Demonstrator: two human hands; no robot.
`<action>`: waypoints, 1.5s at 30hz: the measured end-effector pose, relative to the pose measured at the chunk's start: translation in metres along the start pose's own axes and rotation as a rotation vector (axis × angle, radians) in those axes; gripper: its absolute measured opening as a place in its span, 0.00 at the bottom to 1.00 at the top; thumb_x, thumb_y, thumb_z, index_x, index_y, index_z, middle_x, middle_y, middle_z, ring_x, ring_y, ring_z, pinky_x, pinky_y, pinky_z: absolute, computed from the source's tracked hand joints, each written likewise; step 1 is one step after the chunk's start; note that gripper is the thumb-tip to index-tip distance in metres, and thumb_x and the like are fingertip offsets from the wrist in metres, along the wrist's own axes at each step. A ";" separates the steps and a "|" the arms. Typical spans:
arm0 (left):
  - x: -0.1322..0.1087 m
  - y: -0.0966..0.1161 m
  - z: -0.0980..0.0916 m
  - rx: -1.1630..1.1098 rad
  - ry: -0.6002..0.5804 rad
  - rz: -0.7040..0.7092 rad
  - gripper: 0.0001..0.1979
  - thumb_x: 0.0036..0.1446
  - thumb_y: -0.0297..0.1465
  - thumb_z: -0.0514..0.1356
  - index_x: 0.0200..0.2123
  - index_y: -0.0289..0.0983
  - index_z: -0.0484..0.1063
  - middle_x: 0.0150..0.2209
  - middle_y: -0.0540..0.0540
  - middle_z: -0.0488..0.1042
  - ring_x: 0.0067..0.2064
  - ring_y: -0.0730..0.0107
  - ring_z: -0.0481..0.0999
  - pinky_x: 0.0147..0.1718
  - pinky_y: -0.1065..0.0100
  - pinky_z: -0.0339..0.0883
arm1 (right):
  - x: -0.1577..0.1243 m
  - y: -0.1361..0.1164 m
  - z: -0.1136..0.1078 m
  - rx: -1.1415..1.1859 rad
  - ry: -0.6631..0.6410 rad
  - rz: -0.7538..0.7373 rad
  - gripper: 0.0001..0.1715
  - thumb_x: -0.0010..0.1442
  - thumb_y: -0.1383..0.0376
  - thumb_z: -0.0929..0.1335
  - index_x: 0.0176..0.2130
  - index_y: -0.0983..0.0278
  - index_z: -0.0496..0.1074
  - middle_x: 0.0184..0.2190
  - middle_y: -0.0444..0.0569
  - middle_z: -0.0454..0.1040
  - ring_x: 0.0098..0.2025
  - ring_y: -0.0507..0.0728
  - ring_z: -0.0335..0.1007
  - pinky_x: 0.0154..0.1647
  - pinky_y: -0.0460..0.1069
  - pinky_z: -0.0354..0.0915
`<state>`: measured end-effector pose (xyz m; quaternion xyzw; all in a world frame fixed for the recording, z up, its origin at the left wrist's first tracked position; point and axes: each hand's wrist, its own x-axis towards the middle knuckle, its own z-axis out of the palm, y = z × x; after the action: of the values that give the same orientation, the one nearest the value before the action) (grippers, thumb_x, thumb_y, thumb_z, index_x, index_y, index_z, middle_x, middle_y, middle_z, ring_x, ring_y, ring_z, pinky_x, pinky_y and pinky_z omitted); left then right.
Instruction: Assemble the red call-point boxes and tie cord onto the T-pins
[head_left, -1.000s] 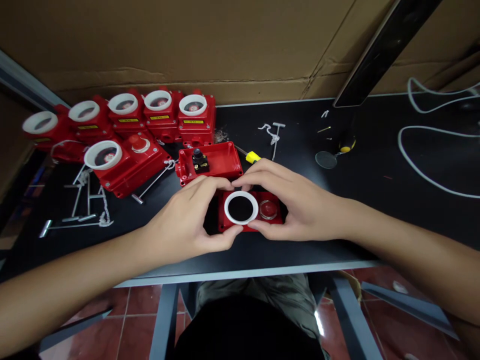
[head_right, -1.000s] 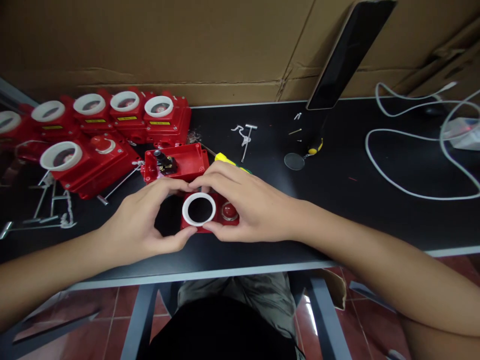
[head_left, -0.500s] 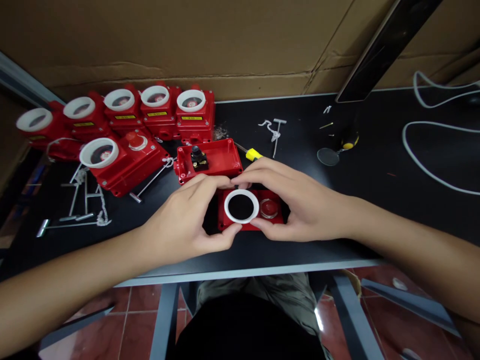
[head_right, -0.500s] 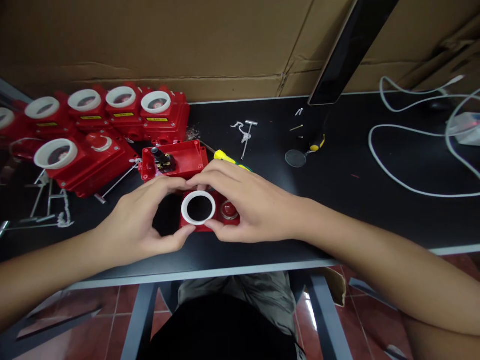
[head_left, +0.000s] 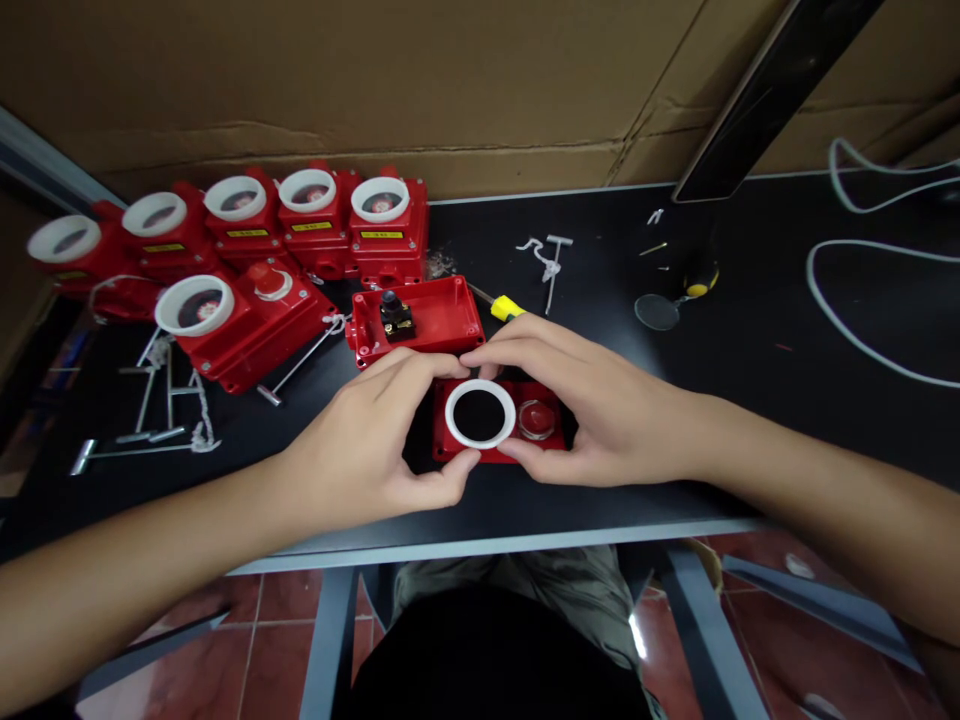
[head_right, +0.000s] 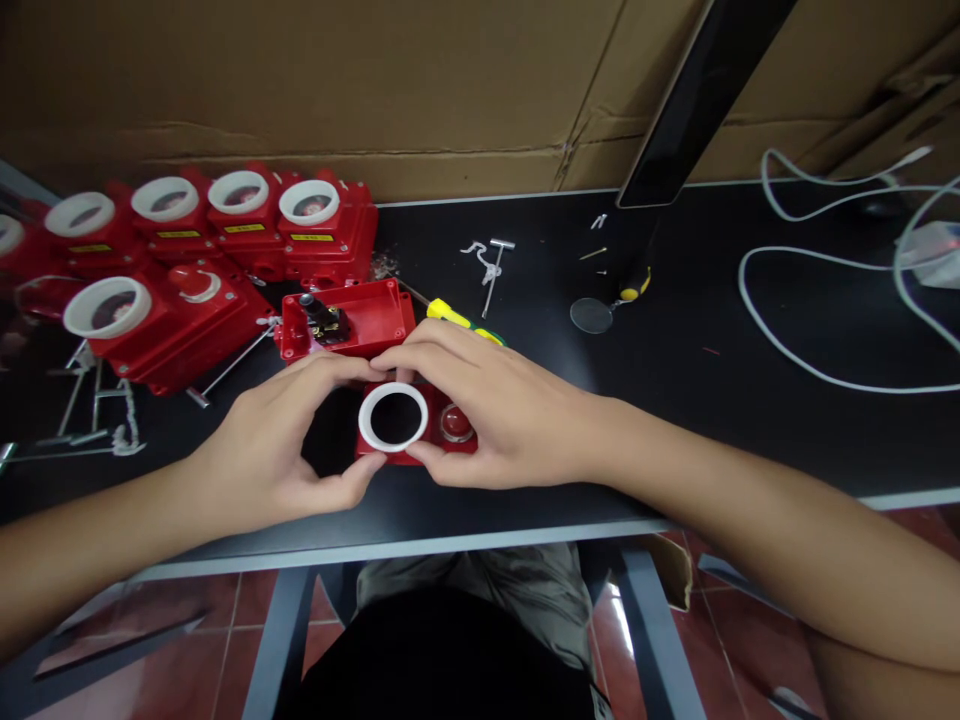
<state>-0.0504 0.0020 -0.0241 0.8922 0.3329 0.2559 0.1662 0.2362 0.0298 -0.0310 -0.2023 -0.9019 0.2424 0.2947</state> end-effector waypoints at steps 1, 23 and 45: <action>0.000 0.000 0.000 -0.002 0.000 -0.003 0.22 0.70 0.35 0.70 0.62 0.39 0.71 0.57 0.39 0.86 0.56 0.51 0.89 0.58 0.55 0.85 | 0.000 0.000 0.000 -0.006 0.000 0.006 0.34 0.73 0.58 0.77 0.71 0.62 0.69 0.60 0.59 0.80 0.59 0.61 0.78 0.59 0.56 0.80; 0.002 0.001 0.000 -0.030 -0.019 -0.029 0.18 0.70 0.34 0.68 0.59 0.41 0.71 0.54 0.41 0.85 0.54 0.51 0.88 0.57 0.52 0.85 | -0.002 -0.003 -0.001 0.003 -0.027 0.016 0.35 0.74 0.59 0.76 0.72 0.67 0.69 0.62 0.62 0.77 0.62 0.61 0.77 0.61 0.56 0.80; 0.003 0.002 -0.001 -0.027 -0.009 -0.059 0.20 0.69 0.35 0.70 0.59 0.40 0.72 0.54 0.40 0.86 0.53 0.50 0.90 0.55 0.52 0.86 | -0.001 -0.002 0.001 -0.031 -0.009 0.070 0.29 0.76 0.53 0.76 0.68 0.61 0.70 0.56 0.58 0.79 0.54 0.61 0.80 0.48 0.55 0.80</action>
<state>-0.0482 0.0027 -0.0217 0.8810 0.3547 0.2512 0.1872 0.2359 0.0273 -0.0310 -0.2371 -0.8992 0.2395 0.2790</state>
